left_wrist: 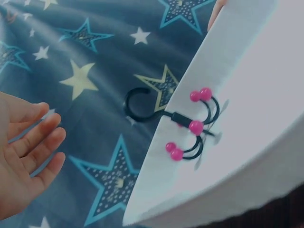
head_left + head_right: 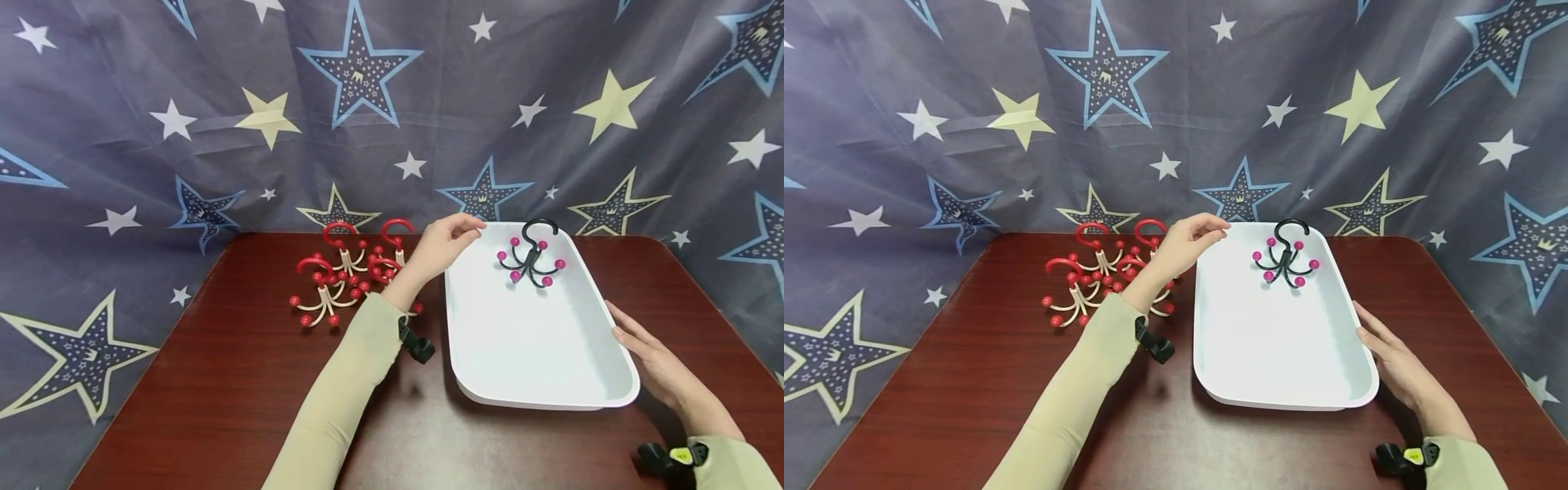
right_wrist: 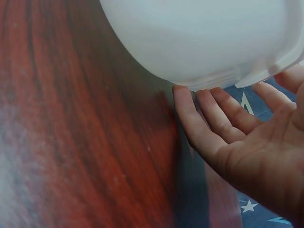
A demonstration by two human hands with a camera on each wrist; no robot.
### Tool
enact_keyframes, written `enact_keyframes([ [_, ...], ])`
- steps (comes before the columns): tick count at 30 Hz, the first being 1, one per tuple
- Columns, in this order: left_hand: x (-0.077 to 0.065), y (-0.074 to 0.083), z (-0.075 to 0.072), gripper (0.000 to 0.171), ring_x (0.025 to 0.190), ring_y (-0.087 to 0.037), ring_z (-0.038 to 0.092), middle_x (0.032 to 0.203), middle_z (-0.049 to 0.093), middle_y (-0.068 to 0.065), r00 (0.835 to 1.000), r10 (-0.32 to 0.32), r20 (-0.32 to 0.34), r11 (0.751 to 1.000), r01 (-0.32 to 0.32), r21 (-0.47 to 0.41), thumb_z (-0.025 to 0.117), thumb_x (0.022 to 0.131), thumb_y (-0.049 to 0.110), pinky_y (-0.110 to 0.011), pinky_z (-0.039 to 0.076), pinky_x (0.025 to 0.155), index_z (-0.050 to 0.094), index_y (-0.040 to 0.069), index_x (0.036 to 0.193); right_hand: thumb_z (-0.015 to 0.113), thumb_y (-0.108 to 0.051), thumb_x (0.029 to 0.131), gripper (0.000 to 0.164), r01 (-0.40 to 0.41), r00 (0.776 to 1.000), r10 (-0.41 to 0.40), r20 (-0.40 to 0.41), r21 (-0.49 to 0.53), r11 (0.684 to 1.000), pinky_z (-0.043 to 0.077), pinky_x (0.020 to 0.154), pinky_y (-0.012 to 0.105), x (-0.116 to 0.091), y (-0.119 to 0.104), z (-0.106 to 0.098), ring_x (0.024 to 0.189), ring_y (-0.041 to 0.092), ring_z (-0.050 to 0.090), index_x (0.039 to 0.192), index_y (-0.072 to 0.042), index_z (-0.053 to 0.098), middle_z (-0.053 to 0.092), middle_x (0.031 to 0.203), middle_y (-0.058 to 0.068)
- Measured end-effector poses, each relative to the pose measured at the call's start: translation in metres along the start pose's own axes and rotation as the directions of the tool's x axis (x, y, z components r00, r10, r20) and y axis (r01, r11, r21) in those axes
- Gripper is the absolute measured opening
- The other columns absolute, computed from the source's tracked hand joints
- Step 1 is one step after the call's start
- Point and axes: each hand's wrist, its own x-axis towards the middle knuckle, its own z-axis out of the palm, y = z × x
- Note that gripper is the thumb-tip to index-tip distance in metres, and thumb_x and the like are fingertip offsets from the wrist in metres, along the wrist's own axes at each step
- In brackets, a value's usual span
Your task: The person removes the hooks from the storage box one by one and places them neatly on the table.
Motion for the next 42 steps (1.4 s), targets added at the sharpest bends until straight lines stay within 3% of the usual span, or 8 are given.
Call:
enact_keyframes([
  [6, 0.015, -0.001, 0.022, 0.019, 0.080, -0.006, 0.058, 0.103, 0.067, 0.002, 0.999, 0.012, 0.033, 1.000, -0.013, 0.010, 0.057, 0.090, 0.018, -0.018, 0.045, 0.069, 0.066, 0.016, 0.106, 0.030, -0.016, 0.100, 0.053, -0.005, 1.000, 0.005, -0.007, -0.002, 1.000, 0.048, 0.076, 0.020, -0.001, 0.000, 0.001, 0.102, -0.006, 0.053, 0.147, -0.026, 0.007, 0.044, 0.121, -0.030],
  [17, 0.036, -0.012, 0.045, 0.021, 0.089, -0.009, 0.057, 0.106, 0.065, 0.001, 0.995, -0.072, 0.069, 0.989, 0.062, 0.137, 0.053, 0.091, 0.019, -0.016, 0.043, 0.074, 0.063, 0.014, 0.110, 0.028, -0.013, 0.100, 0.053, 0.017, 1.000, -0.017, 0.013, 0.007, 1.000, 0.048, 0.076, 0.021, 0.003, 0.001, 0.003, 0.102, -0.004, 0.054, 0.147, -0.023, 0.007, 0.046, 0.122, -0.027],
  [21, 0.043, -0.009, 0.048, 0.027, 0.094, -0.010, 0.058, 0.110, 0.064, 0.000, 0.990, -0.089, 0.111, 0.975, 0.064, 0.213, 0.052, 0.092, 0.021, -0.017, 0.044, 0.076, 0.059, 0.013, 0.117, 0.028, -0.014, 0.100, 0.053, 0.005, 1.000, -0.005, 0.012, 0.002, 1.000, 0.048, 0.076, 0.021, 0.003, 0.001, 0.004, 0.102, -0.003, 0.054, 0.147, -0.023, 0.006, 0.046, 0.122, -0.027],
  [24, 0.052, -0.005, 0.053, 0.032, 0.098, -0.011, 0.059, 0.115, 0.062, 0.000, 0.987, -0.073, 0.145, 0.974, 0.039, 0.221, 0.051, 0.092, 0.022, -0.016, 0.045, 0.079, 0.056, 0.012, 0.122, 0.028, -0.013, 0.100, 0.053, 0.007, 1.000, -0.007, 0.006, 0.015, 1.000, 0.048, 0.076, 0.021, 0.000, 0.000, 0.003, 0.102, -0.004, 0.054, 0.147, -0.024, 0.007, 0.046, 0.121, -0.028],
  [29, 0.067, 0.000, 0.067, 0.036, 0.105, -0.009, 0.057, 0.122, 0.059, 0.003, 0.982, -0.095, 0.163, 0.971, 0.055, 0.231, 0.053, 0.092, 0.026, -0.016, 0.044, 0.083, 0.053, 0.013, 0.126, 0.029, -0.015, 0.100, 0.053, -0.005, 1.000, 0.005, 0.001, 0.003, 1.000, 0.048, 0.077, 0.021, 0.000, -0.003, 0.001, 0.103, -0.004, 0.054, 0.147, -0.024, 0.006, 0.045, 0.121, -0.029],
  [38, 0.080, -0.003, 0.099, 0.056, 0.127, -0.010, 0.039, 0.140, 0.041, 0.003, 0.969, -0.174, 0.173, 0.906, 0.089, 0.413, 0.051, 0.091, 0.037, -0.020, 0.031, 0.102, 0.035, 0.014, 0.140, 0.029, -0.019, 0.100, 0.054, -0.021, 1.000, 0.020, -0.023, -0.030, 0.999, 0.047, 0.078, 0.019, -0.001, -0.005, 0.000, 0.103, -0.006, 0.053, 0.147, -0.022, 0.003, 0.043, 0.120, -0.029],
  [42, 0.080, -0.009, 0.104, 0.057, 0.125, -0.011, 0.042, 0.138, 0.044, 0.002, 0.968, -0.202, 0.153, 0.927, 0.138, 0.348, 0.052, 0.091, 0.035, -0.021, 0.032, 0.102, 0.033, 0.013, 0.140, 0.030, -0.019, 0.100, 0.054, -0.027, 0.999, 0.026, -0.034, -0.022, 0.999, 0.046, 0.079, 0.018, -0.002, -0.003, 0.001, 0.104, -0.007, 0.051, 0.147, -0.021, 0.004, 0.042, 0.121, -0.029],
])
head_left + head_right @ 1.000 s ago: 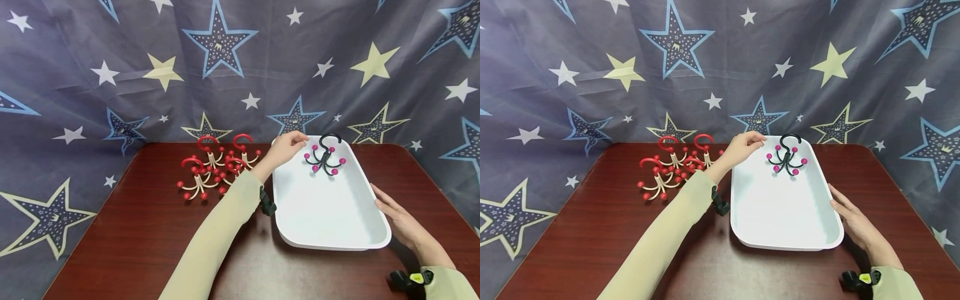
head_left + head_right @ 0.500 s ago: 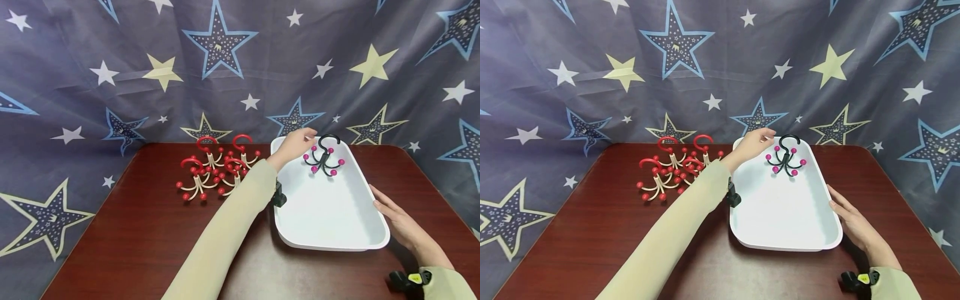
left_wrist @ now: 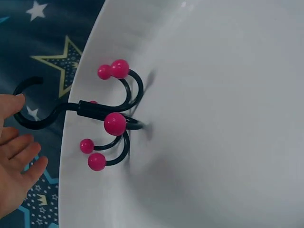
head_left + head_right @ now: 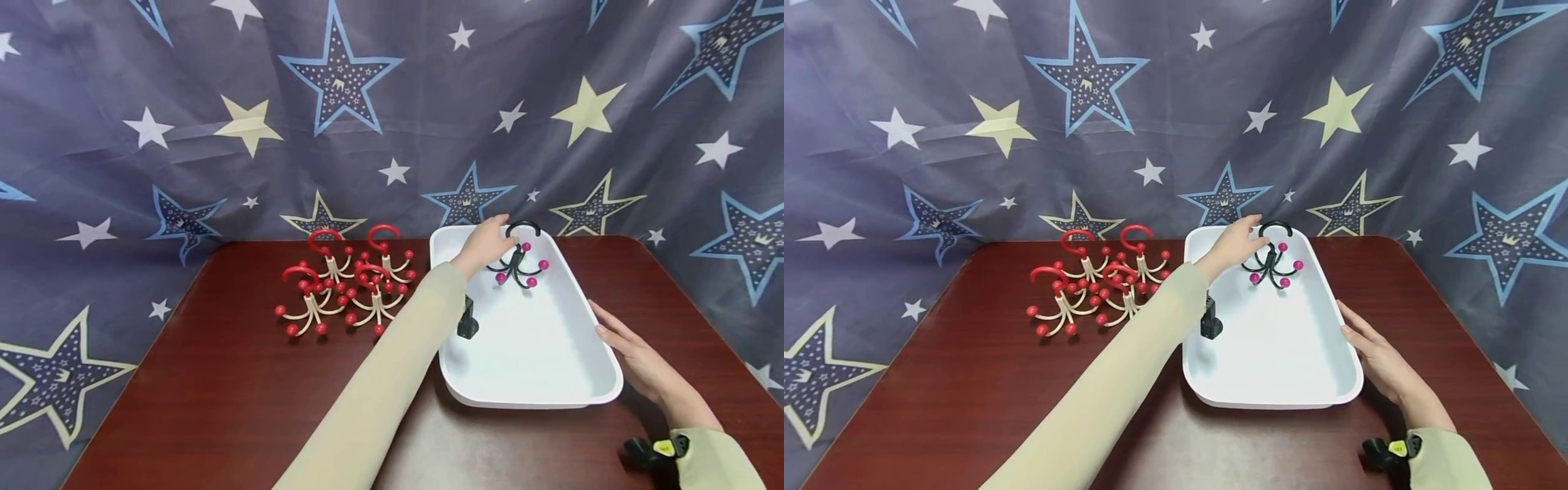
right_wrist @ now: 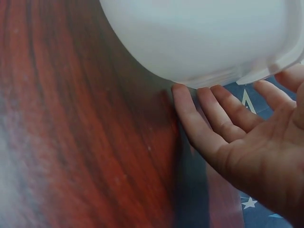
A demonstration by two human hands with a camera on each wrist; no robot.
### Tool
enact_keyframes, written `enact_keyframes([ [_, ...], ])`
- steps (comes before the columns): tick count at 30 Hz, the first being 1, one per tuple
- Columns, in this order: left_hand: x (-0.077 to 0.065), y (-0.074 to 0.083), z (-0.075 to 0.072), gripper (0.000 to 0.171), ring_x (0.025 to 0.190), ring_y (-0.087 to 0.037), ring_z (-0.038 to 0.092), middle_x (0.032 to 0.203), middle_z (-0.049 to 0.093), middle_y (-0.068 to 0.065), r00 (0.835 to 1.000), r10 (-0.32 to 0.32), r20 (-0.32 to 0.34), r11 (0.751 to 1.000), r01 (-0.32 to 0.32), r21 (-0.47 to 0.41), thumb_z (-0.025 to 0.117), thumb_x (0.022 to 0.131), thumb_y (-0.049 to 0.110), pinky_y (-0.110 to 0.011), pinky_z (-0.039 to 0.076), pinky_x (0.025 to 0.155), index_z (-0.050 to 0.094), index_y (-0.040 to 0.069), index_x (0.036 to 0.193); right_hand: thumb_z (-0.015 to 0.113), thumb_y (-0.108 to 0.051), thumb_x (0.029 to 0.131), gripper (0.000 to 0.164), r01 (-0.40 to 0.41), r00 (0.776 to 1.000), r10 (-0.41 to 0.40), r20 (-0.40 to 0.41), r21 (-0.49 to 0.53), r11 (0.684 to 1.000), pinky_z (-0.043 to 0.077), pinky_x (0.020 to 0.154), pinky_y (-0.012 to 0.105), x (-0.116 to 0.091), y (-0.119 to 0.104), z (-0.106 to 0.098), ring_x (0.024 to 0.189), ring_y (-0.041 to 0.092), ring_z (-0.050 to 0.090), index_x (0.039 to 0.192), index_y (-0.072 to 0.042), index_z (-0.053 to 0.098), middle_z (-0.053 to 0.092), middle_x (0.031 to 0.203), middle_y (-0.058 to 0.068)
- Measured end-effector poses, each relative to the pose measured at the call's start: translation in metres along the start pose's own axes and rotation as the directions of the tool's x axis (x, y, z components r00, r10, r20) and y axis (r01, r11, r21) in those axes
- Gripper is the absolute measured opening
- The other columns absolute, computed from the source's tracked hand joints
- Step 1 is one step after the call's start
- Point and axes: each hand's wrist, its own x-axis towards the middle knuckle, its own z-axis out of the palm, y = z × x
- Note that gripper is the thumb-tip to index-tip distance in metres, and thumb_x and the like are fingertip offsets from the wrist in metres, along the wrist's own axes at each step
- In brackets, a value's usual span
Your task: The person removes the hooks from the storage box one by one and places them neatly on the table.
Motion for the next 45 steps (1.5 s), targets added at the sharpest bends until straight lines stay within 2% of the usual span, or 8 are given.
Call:
enact_keyframes([
  [3, -0.001, -0.006, 0.002, 0.057, 0.123, -0.012, 0.046, 0.135, 0.048, 0.001, 1.000, -0.012, 0.000, 0.997, 0.012, -0.077, 0.054, 0.090, 0.033, -0.020, 0.034, 0.100, 0.034, 0.014, 0.140, 0.030, -0.021, 0.100, 0.054, -0.017, 1.000, 0.017, -0.002, -0.005, 1.000, 0.046, 0.079, 0.019, 0.000, 0.003, 0.003, 0.105, -0.008, 0.051, 0.147, -0.023, 0.004, 0.041, 0.121, -0.029],
  [6, -0.002, -0.007, 0.003, 0.055, 0.120, -0.012, 0.048, 0.132, 0.051, 0.001, 1.000, 0.000, -0.002, 0.994, 0.000, -0.112, 0.054, 0.091, 0.033, -0.020, 0.036, 0.098, 0.036, 0.015, 0.139, 0.030, -0.022, 0.100, 0.053, -0.026, 1.000, 0.026, -0.008, -0.014, 1.000, 0.046, 0.079, 0.018, 0.000, 0.004, 0.004, 0.104, -0.008, 0.050, 0.147, -0.024, 0.004, 0.039, 0.121, -0.030],
  [11, -0.003, -0.004, 0.002, 0.047, 0.112, -0.011, 0.054, 0.125, 0.057, -0.001, 0.998, 0.011, -0.061, 0.988, -0.020, -0.150, 0.054, 0.091, 0.028, -0.019, 0.041, 0.092, 0.043, 0.014, 0.135, 0.030, -0.022, 0.100, 0.054, -0.022, 1.000, 0.022, -0.004, -0.018, 1.000, 0.046, 0.079, 0.019, 0.002, 0.003, 0.006, 0.105, -0.007, 0.050, 0.147, -0.023, 0.004, 0.038, 0.124, -0.027],
  [19, -0.003, -0.004, 0.002, 0.033, 0.091, -0.006, 0.063, 0.105, 0.068, 0.002, 0.987, -0.003, -0.162, 0.996, -0.011, -0.083, 0.057, 0.089, 0.023, -0.016, 0.045, 0.078, 0.058, 0.015, 0.121, 0.031, -0.024, 0.100, 0.054, -0.022, 1.000, 0.021, -0.021, -0.065, 0.998, 0.045, 0.079, 0.017, 0.008, 0.002, 0.010, 0.105, -0.010, 0.049, 0.147, -0.023, 0.006, 0.036, 0.126, -0.028],
  [24, -0.004, -0.003, 0.005, 0.023, 0.084, -0.004, 0.062, 0.097, 0.069, 0.004, 0.979, -0.035, -0.202, 0.992, 0.010, -0.126, 0.059, 0.089, 0.018, -0.013, 0.044, 0.070, 0.065, 0.016, 0.110, 0.030, -0.022, 0.100, 0.053, 0.010, 1.000, -0.010, -0.014, -0.010, 1.000, 0.046, 0.079, 0.018, 0.007, 0.004, 0.011, 0.104, -0.008, 0.050, 0.147, -0.023, 0.007, 0.041, 0.122, -0.030],
  [30, -0.007, 0.006, 0.006, 0.018, 0.080, 0.000, 0.061, 0.095, 0.069, 0.008, 0.976, -0.052, -0.213, 0.989, 0.021, -0.149, 0.059, 0.089, 0.018, -0.012, 0.043, 0.070, 0.067, 0.018, 0.104, 0.030, -0.019, 0.100, 0.052, 0.056, 0.998, -0.056, 0.000, 0.064, 0.996, 0.047, 0.078, 0.019, 0.002, 0.004, 0.009, 0.104, -0.006, 0.052, 0.147, -0.023, 0.008, 0.045, 0.122, -0.030],
  [37, -0.014, 0.023, 0.002, 0.020, 0.082, 0.003, 0.061, 0.097, 0.069, 0.011, 0.980, 0.029, -0.197, 0.990, -0.056, -0.132, 0.058, 0.089, 0.021, -0.010, 0.043, 0.073, 0.066, 0.020, 0.108, 0.030, -0.019, 0.100, 0.052, 0.059, 0.998, -0.057, -0.028, 0.082, 0.995, 0.047, 0.076, 0.018, 0.000, 0.004, 0.007, 0.101, -0.006, 0.054, 0.147, -0.024, 0.011, 0.048, 0.120, -0.030],
  [45, -0.024, 0.030, -0.012, 0.022, 0.082, 0.001, 0.060, 0.099, 0.068, 0.010, 0.979, 0.091, -0.185, 0.985, -0.116, -0.128, 0.058, 0.089, 0.023, -0.011, 0.042, 0.068, 0.065, 0.022, 0.110, 0.032, -0.018, 0.099, 0.052, 0.053, 0.997, -0.049, -0.053, 0.074, 0.996, 0.048, 0.075, 0.019, 0.000, 0.003, 0.006, 0.099, -0.005, 0.055, 0.147, -0.024, 0.012, 0.050, 0.119, -0.028],
])
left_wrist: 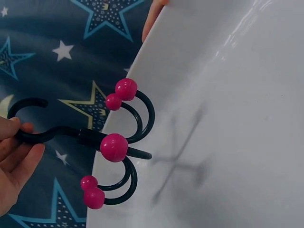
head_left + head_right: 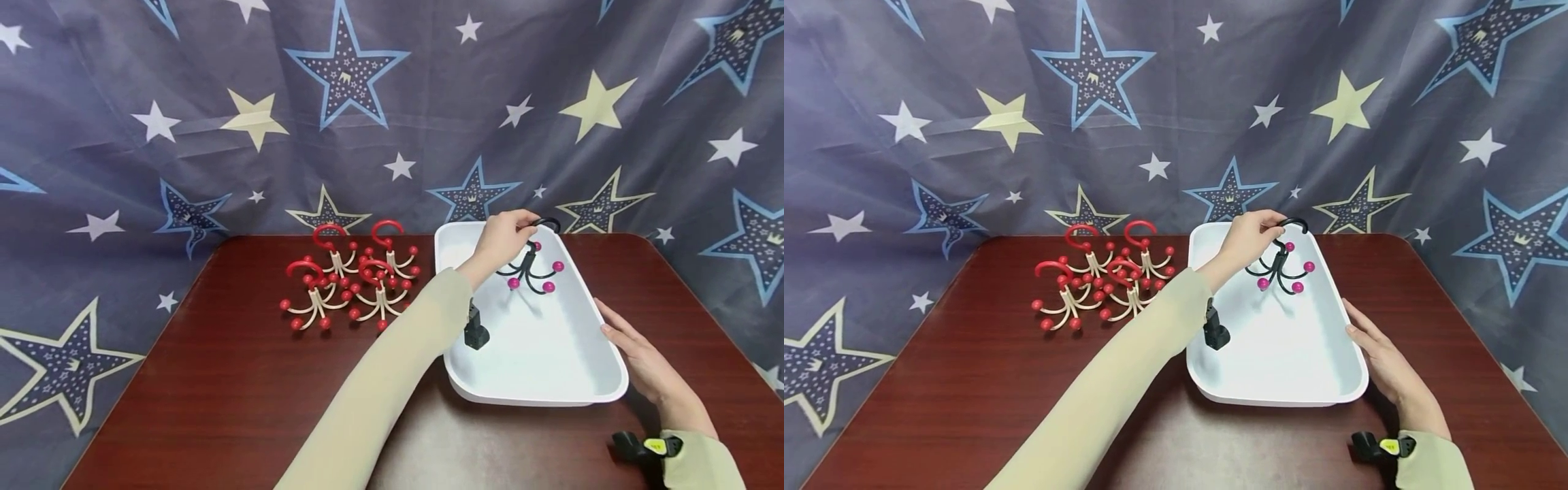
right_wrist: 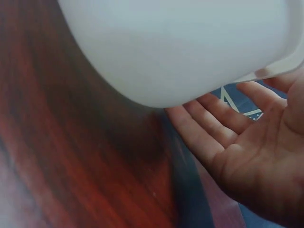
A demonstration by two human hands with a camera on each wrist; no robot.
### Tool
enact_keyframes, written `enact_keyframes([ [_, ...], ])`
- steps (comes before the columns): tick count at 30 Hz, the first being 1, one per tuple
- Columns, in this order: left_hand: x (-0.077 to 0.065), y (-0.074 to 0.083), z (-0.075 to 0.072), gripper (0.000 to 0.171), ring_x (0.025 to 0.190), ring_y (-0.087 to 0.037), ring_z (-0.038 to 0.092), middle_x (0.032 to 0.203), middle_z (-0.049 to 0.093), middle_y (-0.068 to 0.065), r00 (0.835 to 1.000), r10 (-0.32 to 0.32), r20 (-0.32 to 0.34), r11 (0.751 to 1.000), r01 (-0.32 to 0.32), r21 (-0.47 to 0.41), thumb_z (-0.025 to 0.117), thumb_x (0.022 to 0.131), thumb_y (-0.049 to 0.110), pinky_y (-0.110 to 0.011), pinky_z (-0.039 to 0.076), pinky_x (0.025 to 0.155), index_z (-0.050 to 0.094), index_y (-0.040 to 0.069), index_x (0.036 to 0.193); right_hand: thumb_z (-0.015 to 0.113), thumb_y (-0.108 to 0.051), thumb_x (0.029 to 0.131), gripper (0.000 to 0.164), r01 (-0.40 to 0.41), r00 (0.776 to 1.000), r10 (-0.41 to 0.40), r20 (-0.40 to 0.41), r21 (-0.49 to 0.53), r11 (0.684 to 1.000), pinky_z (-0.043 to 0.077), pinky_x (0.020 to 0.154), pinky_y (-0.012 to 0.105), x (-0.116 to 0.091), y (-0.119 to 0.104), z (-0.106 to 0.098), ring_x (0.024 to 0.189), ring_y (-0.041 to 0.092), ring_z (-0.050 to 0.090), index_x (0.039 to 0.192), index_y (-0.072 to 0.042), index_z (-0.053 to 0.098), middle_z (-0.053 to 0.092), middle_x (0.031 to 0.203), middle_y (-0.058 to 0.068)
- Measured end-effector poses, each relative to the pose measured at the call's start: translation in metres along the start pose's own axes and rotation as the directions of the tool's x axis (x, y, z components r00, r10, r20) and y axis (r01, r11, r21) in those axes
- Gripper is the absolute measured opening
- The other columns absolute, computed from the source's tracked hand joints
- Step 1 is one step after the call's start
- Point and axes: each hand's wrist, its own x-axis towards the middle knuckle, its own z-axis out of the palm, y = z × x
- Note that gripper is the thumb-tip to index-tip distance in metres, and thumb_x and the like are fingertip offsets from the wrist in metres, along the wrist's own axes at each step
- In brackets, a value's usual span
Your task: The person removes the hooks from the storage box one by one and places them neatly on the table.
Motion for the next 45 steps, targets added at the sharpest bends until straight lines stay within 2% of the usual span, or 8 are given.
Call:
enact_keyframes([
  [6, -0.010, 0.005, -0.016, 0.023, 0.080, 0.002, 0.058, 0.099, 0.068, 0.010, 1.000, 0.026, 0.007, 0.999, -0.026, -0.019, 0.058, 0.089, 0.023, -0.011, 0.041, 0.064, 0.064, 0.022, 0.112, 0.033, -0.020, 0.099, 0.053, -0.014, 1.000, 0.014, -0.015, -0.047, 0.999, 0.049, 0.073, 0.019, 0.000, 0.000, 0.001, 0.098, -0.006, 0.055, 0.147, -0.024, 0.011, 0.048, 0.116, -0.030],
  [12, -0.028, 0.011, -0.037, 0.023, 0.082, 0.002, 0.058, 0.099, 0.067, 0.011, 0.999, 0.033, -0.003, 0.997, -0.033, -0.067, 0.058, 0.089, 0.023, -0.012, 0.041, 0.061, 0.064, 0.022, 0.112, 0.033, -0.021, 0.099, 0.053, -0.023, 1.000, 0.022, -0.019, -0.070, 0.997, 0.049, 0.072, 0.020, 0.001, 0.001, 0.003, 0.096, -0.006, 0.055, 0.147, -0.024, 0.010, 0.048, 0.115, -0.031],
  [17, -0.042, 0.011, -0.054, 0.023, 0.083, 0.001, 0.059, 0.099, 0.068, 0.009, 0.996, 0.080, -0.035, 0.989, -0.084, -0.124, 0.059, 0.089, 0.022, -0.012, 0.042, 0.063, 0.065, 0.019, 0.111, 0.032, -0.019, 0.099, 0.052, -0.002, 1.000, 0.000, -0.019, -0.067, 0.998, 0.049, 0.071, 0.019, 0.000, 0.001, 0.002, 0.096, -0.006, 0.055, 0.147, -0.024, 0.012, 0.049, 0.116, -0.031],
  [23, -0.056, 0.005, -0.069, 0.023, 0.083, 0.000, 0.061, 0.098, 0.068, 0.007, 0.984, 0.144, -0.102, 0.976, -0.159, -0.148, 0.060, 0.088, 0.023, -0.013, 0.044, 0.066, 0.066, 0.018, 0.110, 0.032, -0.020, 0.099, 0.052, -0.007, 1.000, 0.006, -0.020, -0.077, 0.997, 0.048, 0.072, 0.018, 0.000, 0.003, 0.003, 0.096, -0.007, 0.055, 0.147, -0.025, 0.012, 0.048, 0.115, -0.032],
  [27, -0.069, 0.003, -0.082, 0.023, 0.084, -0.002, 0.061, 0.100, 0.068, 0.005, 0.977, 0.177, -0.119, 0.969, -0.194, -0.150, 0.062, 0.087, 0.021, -0.013, 0.045, 0.067, 0.067, 0.017, 0.109, 0.033, -0.021, 0.099, 0.053, -0.024, 0.999, 0.020, -0.035, -0.094, 0.995, 0.048, 0.072, 0.018, 0.000, 0.004, 0.003, 0.096, -0.008, 0.054, 0.147, -0.025, 0.011, 0.047, 0.114, -0.034],
  [36, -0.095, -0.010, -0.103, 0.024, 0.085, -0.001, 0.061, 0.104, 0.067, 0.005, 0.980, 0.160, -0.117, 0.969, -0.178, -0.172, 0.061, 0.087, 0.022, -0.013, 0.047, 0.069, 0.066, 0.018, 0.110, 0.035, -0.025, 0.099, 0.057, -0.058, 0.996, 0.052, -0.067, -0.100, 0.993, 0.048, 0.072, 0.018, 0.002, 0.001, 0.003, 0.095, -0.010, 0.053, 0.147, -0.027, 0.006, 0.045, 0.110, -0.033],
  [39, -0.104, -0.017, -0.108, 0.024, 0.086, 0.000, 0.060, 0.102, 0.067, 0.005, 0.975, 0.170, -0.143, 0.962, -0.195, -0.191, 0.062, 0.087, 0.020, -0.014, 0.048, 0.071, 0.067, 0.018, 0.110, 0.036, -0.025, 0.098, 0.056, -0.062, 0.996, 0.056, -0.069, -0.095, 0.994, 0.048, 0.071, 0.018, 0.002, 0.001, 0.003, 0.095, -0.009, 0.054, 0.147, -0.028, 0.007, 0.045, 0.110, -0.034],
  [45, -0.128, -0.030, -0.121, 0.020, 0.076, 0.000, 0.059, 0.095, 0.067, 0.004, 0.965, 0.183, -0.186, 0.950, -0.223, -0.221, 0.062, 0.087, 0.020, -0.019, 0.049, 0.066, 0.068, 0.017, 0.106, 0.034, -0.023, 0.099, 0.055, -0.047, 0.998, 0.043, -0.051, -0.088, 0.995, 0.048, 0.072, 0.018, 0.000, 0.003, 0.003, 0.095, -0.009, 0.054, 0.147, -0.025, 0.008, 0.047, 0.111, -0.034],
])
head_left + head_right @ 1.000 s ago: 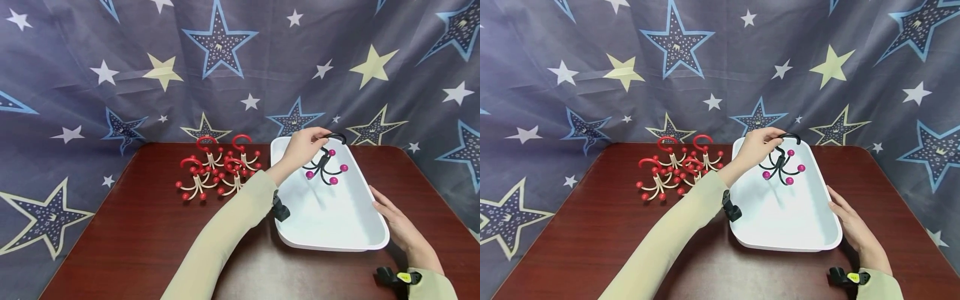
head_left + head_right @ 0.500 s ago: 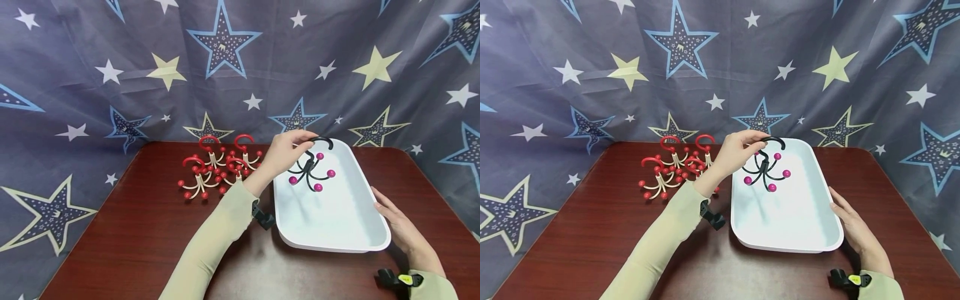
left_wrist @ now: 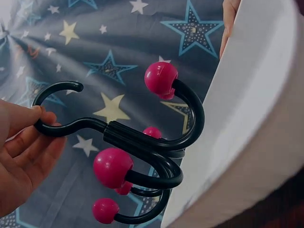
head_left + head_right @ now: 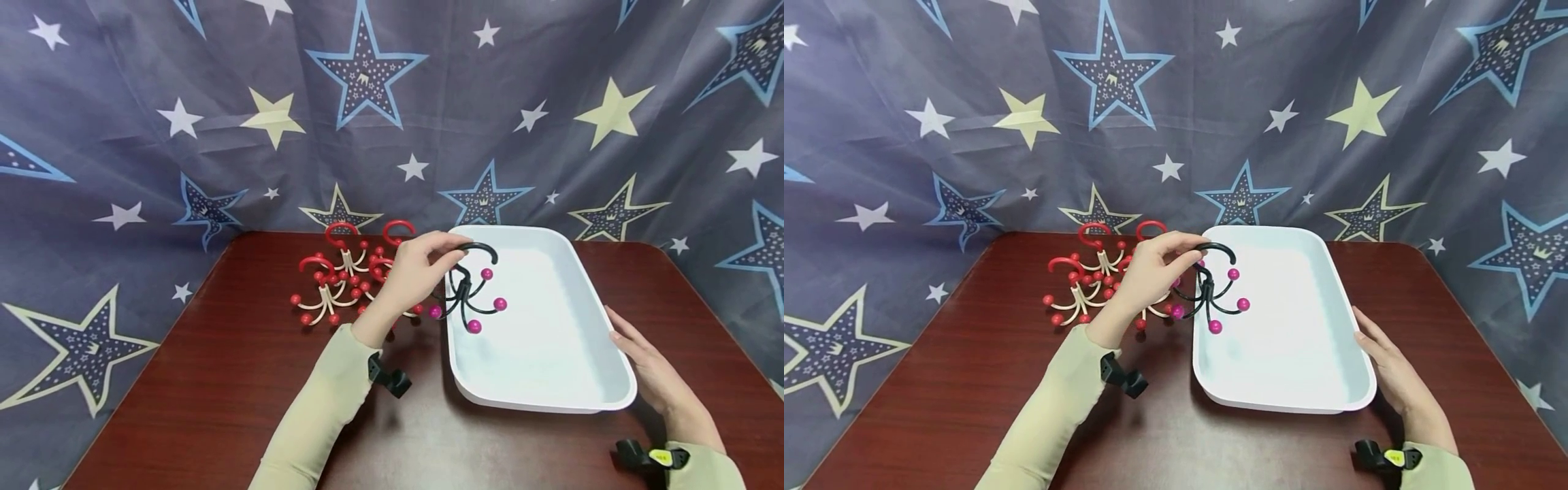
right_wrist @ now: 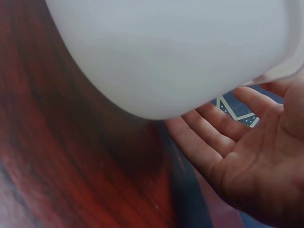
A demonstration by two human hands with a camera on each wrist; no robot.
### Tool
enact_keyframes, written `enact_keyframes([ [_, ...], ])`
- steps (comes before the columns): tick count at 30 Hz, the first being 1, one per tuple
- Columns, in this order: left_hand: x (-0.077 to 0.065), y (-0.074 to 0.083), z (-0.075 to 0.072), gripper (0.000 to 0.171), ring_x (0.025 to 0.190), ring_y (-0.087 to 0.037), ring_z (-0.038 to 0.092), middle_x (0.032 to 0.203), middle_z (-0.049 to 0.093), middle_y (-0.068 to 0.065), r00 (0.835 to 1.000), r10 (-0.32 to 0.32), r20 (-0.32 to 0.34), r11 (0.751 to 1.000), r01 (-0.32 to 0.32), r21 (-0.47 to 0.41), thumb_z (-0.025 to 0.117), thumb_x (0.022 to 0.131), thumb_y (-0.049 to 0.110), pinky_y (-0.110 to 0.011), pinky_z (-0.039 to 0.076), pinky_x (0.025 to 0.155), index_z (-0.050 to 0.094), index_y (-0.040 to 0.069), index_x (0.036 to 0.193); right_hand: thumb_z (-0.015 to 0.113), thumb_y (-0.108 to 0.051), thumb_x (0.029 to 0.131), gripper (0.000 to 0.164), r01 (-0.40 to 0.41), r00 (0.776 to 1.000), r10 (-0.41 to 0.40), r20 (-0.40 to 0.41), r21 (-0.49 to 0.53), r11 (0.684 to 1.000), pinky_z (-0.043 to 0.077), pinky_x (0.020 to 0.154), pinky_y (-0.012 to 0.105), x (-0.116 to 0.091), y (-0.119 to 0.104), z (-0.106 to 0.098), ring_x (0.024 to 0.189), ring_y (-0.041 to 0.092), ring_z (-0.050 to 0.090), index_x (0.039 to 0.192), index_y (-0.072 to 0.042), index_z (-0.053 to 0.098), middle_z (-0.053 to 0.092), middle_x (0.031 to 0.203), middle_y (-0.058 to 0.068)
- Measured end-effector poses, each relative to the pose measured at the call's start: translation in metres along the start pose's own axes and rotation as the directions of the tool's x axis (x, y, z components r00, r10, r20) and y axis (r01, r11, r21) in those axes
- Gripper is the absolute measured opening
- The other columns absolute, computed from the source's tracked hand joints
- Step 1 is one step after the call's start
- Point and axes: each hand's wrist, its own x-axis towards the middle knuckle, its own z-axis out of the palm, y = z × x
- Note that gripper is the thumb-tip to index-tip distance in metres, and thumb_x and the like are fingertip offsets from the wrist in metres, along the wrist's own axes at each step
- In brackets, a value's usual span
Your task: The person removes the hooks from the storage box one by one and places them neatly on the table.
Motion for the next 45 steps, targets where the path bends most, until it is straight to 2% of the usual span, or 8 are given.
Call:
enact_keyframes([
  [4, -0.014, -0.002, -0.012, 0.019, 0.075, -0.003, 0.061, 0.094, 0.068, 0.003, 1.000, -0.003, -0.014, 1.000, 0.003, -0.029, 0.063, 0.086, 0.019, -0.022, 0.050, 0.067, 0.069, 0.018, 0.104, 0.033, -0.021, 0.099, 0.053, 0.015, 1.000, -0.016, 0.019, 0.015, 1.000, 0.049, 0.071, 0.018, -0.001, 0.001, 0.000, 0.095, -0.007, 0.055, 0.147, -0.024, 0.010, 0.049, 0.113, -0.033],
  [10, -0.033, -0.002, -0.030, 0.019, 0.070, -0.006, 0.059, 0.092, 0.068, 0.003, 1.000, -0.004, -0.022, 1.000, 0.004, -0.010, 0.064, 0.085, 0.015, -0.023, 0.048, 0.060, 0.069, 0.018, 0.103, 0.032, -0.020, 0.099, 0.052, 0.025, 0.999, -0.026, 0.027, 0.016, 1.000, 0.048, 0.071, 0.018, -0.001, 0.001, 0.001, 0.096, -0.007, 0.055, 0.147, -0.024, 0.012, 0.050, 0.114, -0.032],
  [20, -0.060, -0.009, -0.057, 0.021, 0.071, -0.007, 0.054, 0.093, 0.068, 0.000, 0.999, 0.016, -0.048, 0.999, -0.014, 0.042, 0.065, 0.084, 0.015, -0.022, 0.044, 0.059, 0.069, 0.014, 0.105, 0.031, -0.017, 0.100, 0.051, 0.064, 0.997, -0.066, 0.040, 0.039, 0.997, 0.047, 0.072, 0.017, 0.001, 0.000, 0.000, 0.097, -0.007, 0.055, 0.147, -0.023, 0.012, 0.050, 0.117, -0.030],
  [24, -0.070, -0.016, -0.069, 0.021, 0.077, -0.005, 0.057, 0.096, 0.068, 0.004, 0.998, -0.006, -0.058, 0.996, 0.011, 0.084, 0.066, 0.083, 0.014, -0.021, 0.045, 0.063, 0.069, 0.015, 0.104, 0.030, -0.017, 0.100, 0.051, 0.060, 0.996, -0.063, 0.055, 0.046, 0.997, 0.047, 0.073, 0.017, 0.001, 0.001, 0.000, 0.099, -0.007, 0.054, 0.147, -0.023, 0.011, 0.049, 0.117, -0.031],
  [30, -0.084, -0.028, -0.084, 0.020, 0.078, -0.006, 0.055, 0.096, 0.067, 0.003, 0.996, -0.047, -0.074, 0.991, 0.056, 0.125, 0.065, 0.084, 0.012, -0.022, 0.045, 0.060, 0.069, 0.016, 0.104, 0.031, -0.017, 0.100, 0.051, 0.061, 0.997, -0.063, 0.042, 0.048, 0.997, 0.047, 0.072, 0.017, 0.000, 0.002, 0.001, 0.098, -0.007, 0.054, 0.147, -0.023, 0.012, 0.049, 0.117, -0.031],
  [38, -0.095, -0.036, -0.097, 0.018, 0.077, -0.006, 0.055, 0.098, 0.066, 0.005, 0.993, -0.108, -0.053, 0.986, 0.114, 0.125, 0.063, 0.085, 0.015, -0.024, 0.046, 0.058, 0.068, 0.018, 0.102, 0.031, -0.017, 0.100, 0.051, 0.056, 0.997, -0.058, 0.041, 0.045, 0.997, 0.047, 0.072, 0.017, -0.001, 0.003, 0.001, 0.097, -0.007, 0.054, 0.147, -0.024, 0.012, 0.049, 0.116, -0.031],
  [45, -0.101, -0.043, -0.107, 0.016, 0.081, -0.005, 0.058, 0.095, 0.065, 0.003, 0.988, -0.144, -0.053, 0.981, 0.150, 0.126, 0.062, 0.086, 0.012, -0.023, 0.051, 0.064, 0.068, 0.016, 0.101, 0.030, -0.017, 0.100, 0.051, 0.063, 0.997, -0.065, 0.045, 0.052, 0.997, 0.048, 0.072, 0.018, -0.001, 0.002, 0.000, 0.097, -0.006, 0.055, 0.147, -0.024, 0.011, 0.049, 0.117, -0.030],
])
